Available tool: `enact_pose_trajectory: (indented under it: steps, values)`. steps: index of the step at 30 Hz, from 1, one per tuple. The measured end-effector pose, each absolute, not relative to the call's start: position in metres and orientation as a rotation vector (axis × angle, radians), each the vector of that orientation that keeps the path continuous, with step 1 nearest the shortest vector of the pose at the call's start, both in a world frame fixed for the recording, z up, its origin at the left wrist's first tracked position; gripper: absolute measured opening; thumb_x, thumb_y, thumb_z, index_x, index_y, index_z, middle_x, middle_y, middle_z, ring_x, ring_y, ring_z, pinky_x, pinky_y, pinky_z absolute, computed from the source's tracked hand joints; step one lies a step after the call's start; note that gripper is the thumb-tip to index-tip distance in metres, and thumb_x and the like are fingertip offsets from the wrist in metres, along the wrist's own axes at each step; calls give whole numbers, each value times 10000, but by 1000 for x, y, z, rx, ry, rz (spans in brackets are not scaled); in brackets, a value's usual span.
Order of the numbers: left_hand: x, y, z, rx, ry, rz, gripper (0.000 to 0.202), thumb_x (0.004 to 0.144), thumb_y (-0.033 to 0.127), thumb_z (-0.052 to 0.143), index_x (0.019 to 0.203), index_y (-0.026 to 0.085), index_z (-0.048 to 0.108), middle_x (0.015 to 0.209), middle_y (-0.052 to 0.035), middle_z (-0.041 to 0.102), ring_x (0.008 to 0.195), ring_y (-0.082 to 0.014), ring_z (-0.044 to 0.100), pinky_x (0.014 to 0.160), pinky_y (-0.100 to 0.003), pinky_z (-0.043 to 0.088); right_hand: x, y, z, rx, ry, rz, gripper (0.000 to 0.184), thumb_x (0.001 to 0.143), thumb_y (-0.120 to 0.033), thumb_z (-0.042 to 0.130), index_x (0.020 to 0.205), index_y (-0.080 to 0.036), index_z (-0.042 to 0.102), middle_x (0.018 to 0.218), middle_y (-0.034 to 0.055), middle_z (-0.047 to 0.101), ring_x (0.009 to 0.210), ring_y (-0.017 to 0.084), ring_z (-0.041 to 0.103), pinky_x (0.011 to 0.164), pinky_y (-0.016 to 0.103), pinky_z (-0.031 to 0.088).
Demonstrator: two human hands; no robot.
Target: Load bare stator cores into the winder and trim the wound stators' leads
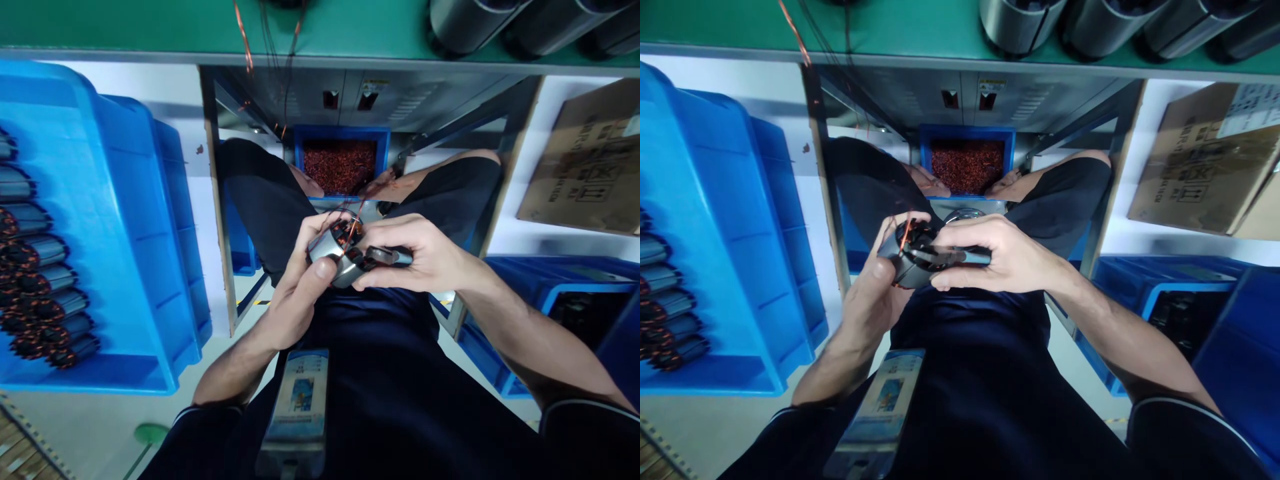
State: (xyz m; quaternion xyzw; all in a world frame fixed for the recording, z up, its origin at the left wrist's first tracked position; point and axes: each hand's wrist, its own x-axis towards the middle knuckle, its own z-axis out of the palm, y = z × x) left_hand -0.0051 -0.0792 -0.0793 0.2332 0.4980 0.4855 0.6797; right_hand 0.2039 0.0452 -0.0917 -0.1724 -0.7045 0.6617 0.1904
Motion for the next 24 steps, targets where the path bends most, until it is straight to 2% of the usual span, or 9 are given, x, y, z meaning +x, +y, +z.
enact_pose_trajectory:
  steps: [1,3,5,7,11,16,19,24]
  values:
    - [-4,-79,-75,456,1059,1078,629,1054,685,712,1542,299,627,1572,-130,653,1400,-354,709,985,-461,709,204,44,-87,-488,-2020,1808,240,1059,-415,835,1044,-179,794,903,19,735,764,136,648,794,273,519]
    - [-2,-78,-72,331,946,1083,570,1051,608,752,1540,340,635,1425,-85,733,1144,-285,798,869,-415,717,206,42,-75,-552,-2097,1680,238,1067,-411,824,1169,-196,814,934,33,755,782,150,673,809,283,544]
    - [0,-76,-74,274,882,1133,538,1041,582,777,1506,343,648,1210,-36,775,871,-206,780,778,-380,699,209,39,-62,-674,-2185,1549,295,1092,-388,784,1334,-220,803,972,41,766,818,166,691,824,293,570]
    - [3,-74,-76,274,898,1184,544,1025,584,799,1482,333,646,1128,-12,770,755,-165,725,731,-354,675,216,36,-49,-801,-2287,1452,370,1121,-324,710,1480,-250,760,1012,46,771,852,180,702,842,309,597]
    - [6,-76,-78,358,1045,1227,578,996,618,819,1468,341,636,1254,-47,761,765,-171,712,768,-393,671,229,29,-32,-969,-2498,1273,550,1080,-167,622,1612,-288,691,1049,57,745,945,218,730,898,354,633]
    - [7,-81,-77,498,1100,1250,545,1034,607,774,1492,350,630,1284,-54,724,734,-157,705,713,-382,670,230,25,-29,-991,-2592,1179,662,1045,-157,613,1686,-323,622,1214,76,742,1213,285,741,1090,463,643]
    - [5,-84,-81,615,1107,1207,600,1033,634,764,1534,359,582,1297,-67,723,744,-171,734,741,-416,711,229,25,-28,-973,-2583,1210,715,1030,-153,622,1702,-393,593,1260,56,759,1216,279,750,1081,468,657]
    - [3,-89,-86,687,1176,1170,667,1032,693,738,1573,357,543,1359,-104,721,983,-272,819,887,-495,742,230,25,-23,-922,-2604,1168,677,1036,-168,648,1688,-350,621,1203,57,770,1145,280,769,1057,461,667]
